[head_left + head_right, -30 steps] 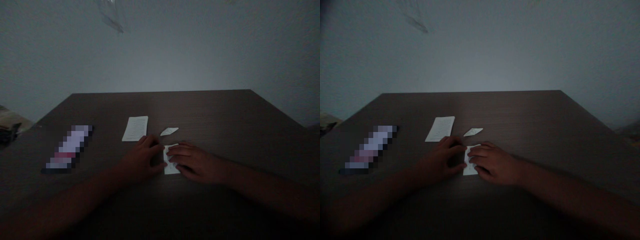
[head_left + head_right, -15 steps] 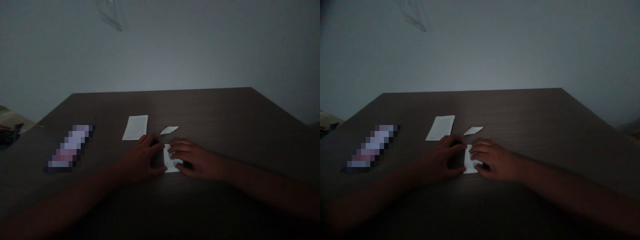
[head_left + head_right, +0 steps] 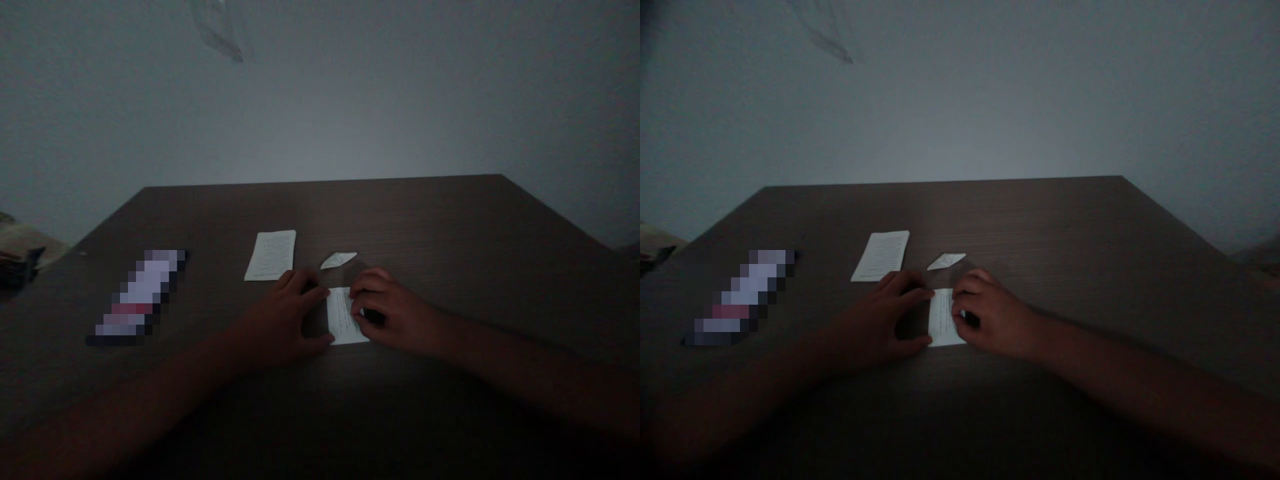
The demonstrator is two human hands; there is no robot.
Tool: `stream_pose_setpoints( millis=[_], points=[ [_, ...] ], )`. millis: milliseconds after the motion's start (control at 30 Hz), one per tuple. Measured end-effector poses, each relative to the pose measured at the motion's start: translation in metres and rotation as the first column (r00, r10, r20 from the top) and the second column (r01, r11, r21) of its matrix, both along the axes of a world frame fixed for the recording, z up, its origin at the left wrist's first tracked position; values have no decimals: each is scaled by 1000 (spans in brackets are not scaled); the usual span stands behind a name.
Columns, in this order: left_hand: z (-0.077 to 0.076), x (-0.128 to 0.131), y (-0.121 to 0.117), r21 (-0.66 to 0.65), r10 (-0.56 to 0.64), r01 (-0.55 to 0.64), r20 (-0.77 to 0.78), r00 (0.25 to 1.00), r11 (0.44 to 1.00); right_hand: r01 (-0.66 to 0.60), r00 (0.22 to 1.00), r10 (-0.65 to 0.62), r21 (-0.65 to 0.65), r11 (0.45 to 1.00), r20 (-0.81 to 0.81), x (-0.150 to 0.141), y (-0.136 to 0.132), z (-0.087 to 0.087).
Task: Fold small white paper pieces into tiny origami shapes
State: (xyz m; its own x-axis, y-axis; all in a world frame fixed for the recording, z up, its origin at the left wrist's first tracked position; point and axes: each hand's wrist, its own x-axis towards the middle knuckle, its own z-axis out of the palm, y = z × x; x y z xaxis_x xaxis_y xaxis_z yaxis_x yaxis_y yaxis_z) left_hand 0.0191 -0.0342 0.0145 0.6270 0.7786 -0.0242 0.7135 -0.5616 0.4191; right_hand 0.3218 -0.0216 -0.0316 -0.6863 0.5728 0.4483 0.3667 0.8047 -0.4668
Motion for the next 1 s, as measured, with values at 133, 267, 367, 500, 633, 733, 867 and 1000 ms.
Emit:
stream_pose_setpoints(
  millis=[133, 267, 367, 500, 633, 733, 867, 1000],
  points=[
    [-2, 0, 1, -7, -4, 4, -14, 1000, 1000, 101, 995, -101, -8, 995, -2, 1, 4, -4],
    [-4, -1, 3, -4, -3, 3, -25, 1000, 1000, 170, 985, -170, -21, 985, 1, 5, 9, -12],
    [-5, -1, 3, 1, -8, 8, -35, 999, 1000, 185, 983, -185, 4, 983, -16, 8, 10, -14],
    [-6, -1, 1, 19, -7, 7, -17, 1000, 1000, 8, 1000, -12, 115, 993, 29, 9, 7, -7],
    [-5, -1, 0, 24, -11, 11, 17, 1000, 1000, -186, 965, 171, 61, 981, 197, 7, 1, -2],
    [-4, -1, 1, 10, -8, 8, 7, 1000, 1000, -116, 980, 107, 44, 992, 170, 6, 0, -2],
    [-3, -1, 2, -4, -9, 9, 14, 1000, 1000, -64, 992, 56, 66, 996, 117, 6, 2, 1],
    [-3, -2, 2, -6, -11, 11, -1, 1000, 1000, -65, 990, 57, 53, 997, 132, 6, 7, 6]
  ],
)
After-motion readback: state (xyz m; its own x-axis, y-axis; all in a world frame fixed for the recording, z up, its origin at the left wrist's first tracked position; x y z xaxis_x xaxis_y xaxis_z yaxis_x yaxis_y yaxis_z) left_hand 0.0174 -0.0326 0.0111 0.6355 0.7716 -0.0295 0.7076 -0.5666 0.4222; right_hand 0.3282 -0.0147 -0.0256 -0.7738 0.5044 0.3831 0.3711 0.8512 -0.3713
